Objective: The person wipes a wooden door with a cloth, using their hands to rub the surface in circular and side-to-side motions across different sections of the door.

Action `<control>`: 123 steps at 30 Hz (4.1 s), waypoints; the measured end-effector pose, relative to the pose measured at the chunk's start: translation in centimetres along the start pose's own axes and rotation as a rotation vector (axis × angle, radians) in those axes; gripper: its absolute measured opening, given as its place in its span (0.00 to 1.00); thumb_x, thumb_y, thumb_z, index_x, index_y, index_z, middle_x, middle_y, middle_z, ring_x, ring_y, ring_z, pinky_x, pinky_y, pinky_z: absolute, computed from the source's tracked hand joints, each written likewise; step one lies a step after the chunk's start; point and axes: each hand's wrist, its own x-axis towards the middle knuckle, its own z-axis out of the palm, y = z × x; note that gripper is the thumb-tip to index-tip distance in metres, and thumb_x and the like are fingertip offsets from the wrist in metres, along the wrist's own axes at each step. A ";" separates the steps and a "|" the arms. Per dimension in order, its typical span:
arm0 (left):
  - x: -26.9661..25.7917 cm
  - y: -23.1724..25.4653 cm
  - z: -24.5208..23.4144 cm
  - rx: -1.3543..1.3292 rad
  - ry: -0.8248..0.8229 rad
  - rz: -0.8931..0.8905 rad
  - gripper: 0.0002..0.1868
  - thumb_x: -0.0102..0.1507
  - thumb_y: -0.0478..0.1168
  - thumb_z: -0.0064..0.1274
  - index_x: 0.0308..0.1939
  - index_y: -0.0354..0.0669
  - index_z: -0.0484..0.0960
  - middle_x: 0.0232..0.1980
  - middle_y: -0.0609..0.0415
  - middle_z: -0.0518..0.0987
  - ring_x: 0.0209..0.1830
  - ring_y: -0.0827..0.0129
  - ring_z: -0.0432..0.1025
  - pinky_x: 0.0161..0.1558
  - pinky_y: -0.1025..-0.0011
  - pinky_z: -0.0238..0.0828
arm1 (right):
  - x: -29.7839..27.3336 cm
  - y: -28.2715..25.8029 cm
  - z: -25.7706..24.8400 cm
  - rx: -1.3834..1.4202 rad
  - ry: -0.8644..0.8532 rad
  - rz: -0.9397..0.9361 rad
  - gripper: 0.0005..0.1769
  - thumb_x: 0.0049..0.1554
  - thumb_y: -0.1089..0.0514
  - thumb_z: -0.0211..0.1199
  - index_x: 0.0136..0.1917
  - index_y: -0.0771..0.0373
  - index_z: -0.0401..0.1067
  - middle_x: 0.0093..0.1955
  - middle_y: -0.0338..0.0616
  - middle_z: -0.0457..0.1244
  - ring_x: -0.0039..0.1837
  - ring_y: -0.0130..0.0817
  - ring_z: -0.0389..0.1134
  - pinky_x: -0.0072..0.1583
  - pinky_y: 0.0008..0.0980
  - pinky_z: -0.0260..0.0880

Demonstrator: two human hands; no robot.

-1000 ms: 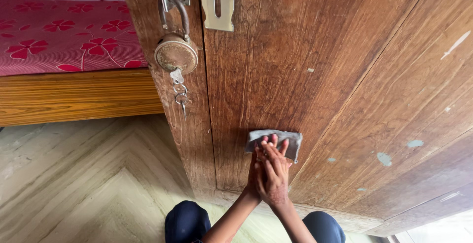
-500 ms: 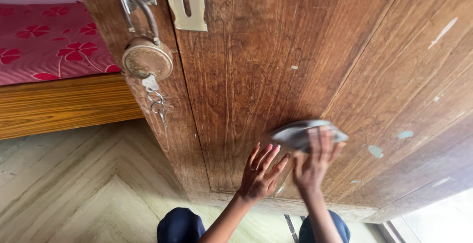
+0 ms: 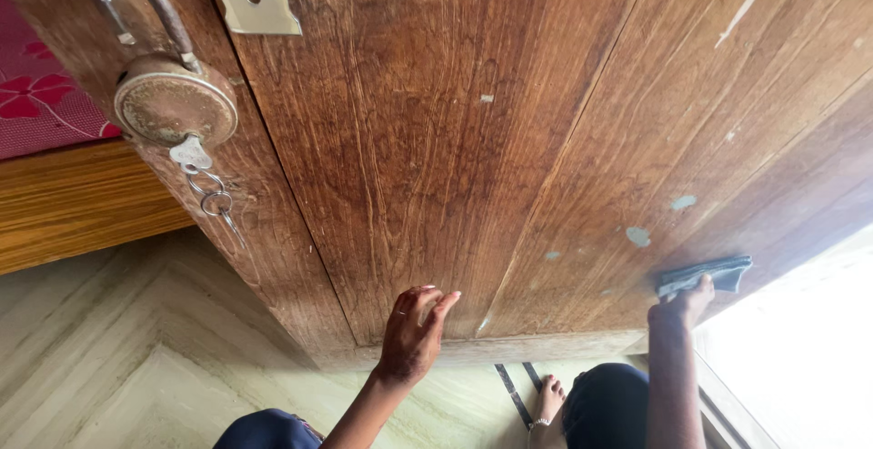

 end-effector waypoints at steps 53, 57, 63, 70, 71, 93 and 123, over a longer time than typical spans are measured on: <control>4.7 -2.7 2.0 0.526 -0.048 -0.274 0.44 0.64 0.75 0.42 0.81 0.81 0.43 0.86 0.55 0.35 0.84 0.45 0.25 0.72 0.22 0.20 | -0.3 -7.3 5.8 -0.348 0.060 -0.434 0.35 0.71 0.49 0.34 0.88 0.44 0.31 0.88 0.47 0.25 0.87 0.46 0.28 0.83 0.49 0.31; 5.0 -2.4 1.8 0.516 -0.042 -0.270 0.43 0.65 0.74 0.41 0.81 0.80 0.44 0.86 0.54 0.36 0.84 0.44 0.26 0.72 0.23 0.21 | -1.2 -14.8 12.9 -0.424 0.017 -0.697 0.36 0.71 0.53 0.38 0.88 0.43 0.32 0.88 0.45 0.24 0.87 0.46 0.25 0.83 0.50 0.28; 4.9 -2.6 1.8 0.505 -0.028 -0.260 0.42 0.66 0.73 0.39 0.80 0.79 0.45 0.85 0.54 0.35 0.84 0.45 0.25 0.71 0.22 0.20 | -7.1 -22.1 23.6 -0.610 -0.040 -1.088 0.40 0.70 0.59 0.43 0.89 0.40 0.33 0.88 0.43 0.22 0.87 0.45 0.22 0.83 0.52 0.24; 4.9 -2.8 2.4 0.463 0.018 -0.249 0.46 0.63 0.72 0.46 0.80 0.79 0.42 0.85 0.53 0.31 0.84 0.46 0.24 0.71 0.24 0.17 | -16.7 -24.8 29.8 -0.873 -0.201 -1.454 0.46 0.70 0.66 0.48 0.91 0.38 0.34 0.88 0.40 0.20 0.87 0.44 0.17 0.82 0.54 0.19; 4.7 -2.9 2.5 0.462 0.010 -0.255 0.49 0.61 0.72 0.47 0.80 0.79 0.39 0.85 0.53 0.30 0.84 0.46 0.24 0.71 0.24 0.17 | -18.7 -22.8 29.7 -0.929 -0.247 -1.473 0.46 0.70 0.67 0.49 0.91 0.37 0.34 0.88 0.40 0.20 0.87 0.44 0.17 0.82 0.54 0.18; 4.6 -1.0 -1.8 0.362 0.048 -0.346 0.51 0.60 0.69 0.51 0.80 0.75 0.40 0.84 0.48 0.35 0.84 0.50 0.35 0.73 0.28 0.23 | -22.0 -16.8 29.2 -1.029 -0.388 -1.713 0.38 0.70 0.28 0.43 0.87 0.40 0.44 0.88 0.53 0.25 0.87 0.58 0.23 0.83 0.60 0.21; 2.5 -4.7 -1.8 0.105 -0.012 -0.275 0.38 0.72 0.69 0.15 0.82 0.61 0.49 0.87 0.49 0.42 0.88 0.53 0.36 0.83 0.43 0.23 | -30.5 7.1 20.2 -1.096 -1.277 -1.621 0.44 0.56 0.37 0.60 0.79 0.40 0.46 0.85 0.43 0.39 0.84 0.49 0.40 0.79 0.61 0.32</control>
